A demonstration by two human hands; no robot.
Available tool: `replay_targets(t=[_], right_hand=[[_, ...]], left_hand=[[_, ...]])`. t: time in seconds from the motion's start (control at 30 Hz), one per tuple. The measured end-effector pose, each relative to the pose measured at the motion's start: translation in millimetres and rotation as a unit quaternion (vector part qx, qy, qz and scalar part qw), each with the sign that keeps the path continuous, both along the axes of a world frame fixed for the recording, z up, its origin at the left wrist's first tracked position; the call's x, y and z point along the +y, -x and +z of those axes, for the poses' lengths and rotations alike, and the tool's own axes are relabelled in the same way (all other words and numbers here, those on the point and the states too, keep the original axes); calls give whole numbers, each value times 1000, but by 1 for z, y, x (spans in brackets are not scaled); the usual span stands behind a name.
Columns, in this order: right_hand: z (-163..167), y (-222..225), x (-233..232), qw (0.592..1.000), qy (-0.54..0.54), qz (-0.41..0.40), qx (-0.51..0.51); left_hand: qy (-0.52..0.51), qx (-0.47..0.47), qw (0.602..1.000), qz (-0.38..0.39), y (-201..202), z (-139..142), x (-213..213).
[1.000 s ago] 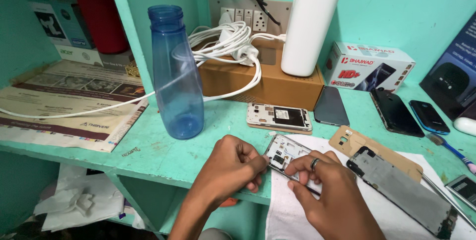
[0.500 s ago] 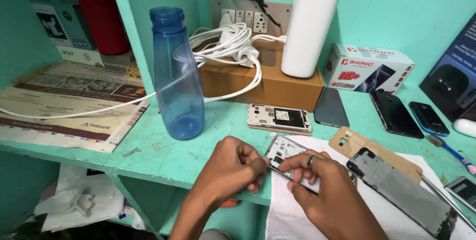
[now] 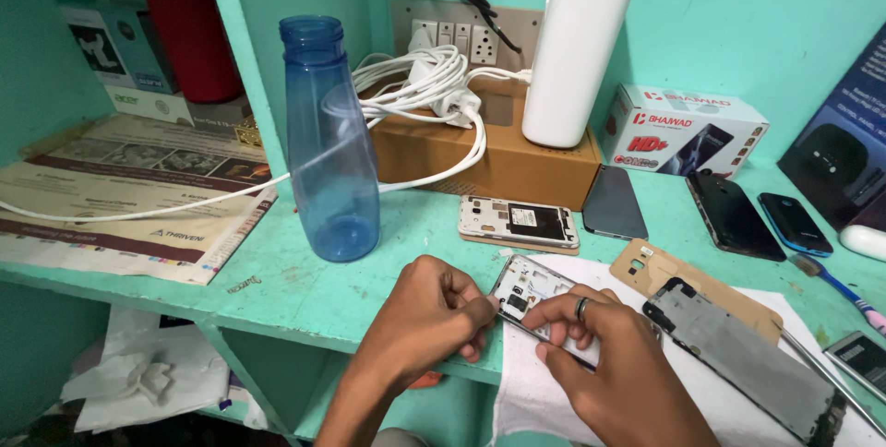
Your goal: The person disassembles a smartphone by removing the back cover and battery. They then use a screwdriver to unscrew internal components and a plastic card to pry open the device casing. The person handles the phone's internal parts and tools on a cluttered workbench.
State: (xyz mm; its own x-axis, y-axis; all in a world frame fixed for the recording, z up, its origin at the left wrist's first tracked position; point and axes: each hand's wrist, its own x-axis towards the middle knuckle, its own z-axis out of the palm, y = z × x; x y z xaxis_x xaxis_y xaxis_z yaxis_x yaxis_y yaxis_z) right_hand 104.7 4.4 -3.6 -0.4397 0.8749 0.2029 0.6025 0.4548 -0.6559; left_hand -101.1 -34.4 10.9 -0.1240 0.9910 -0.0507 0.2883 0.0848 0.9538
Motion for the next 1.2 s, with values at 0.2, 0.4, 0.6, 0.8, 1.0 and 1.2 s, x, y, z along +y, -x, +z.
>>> replay_targets(t=[0.2, 0.4, 0.6, 0.8, 1.0, 1.2], right_hand=[[-4, -4, 1, 1000, -2, 9, 8], [-12, -40, 11, 995, -81, 43, 34], [-6, -143, 44, 957, -186, -122, -188], [-31, -198, 71, 899, -68, -242, -358], [-28, -187, 69, 908, -12, -274, -316], [-11, -157, 46, 953, -98, -209, -197]], left_hand=[[-6, 22, 1000, 1, 0, -1, 1], [-16, 4, 1000, -8, 1, -4, 2], [-34, -24, 999, -32, 3, -6, 1], [-9, -43, 998, -39, 4, -6, 3], [-22, -58, 997, -50, 4, -7, 3], [-11, -47, 998, -45, 4, -7, 3]])
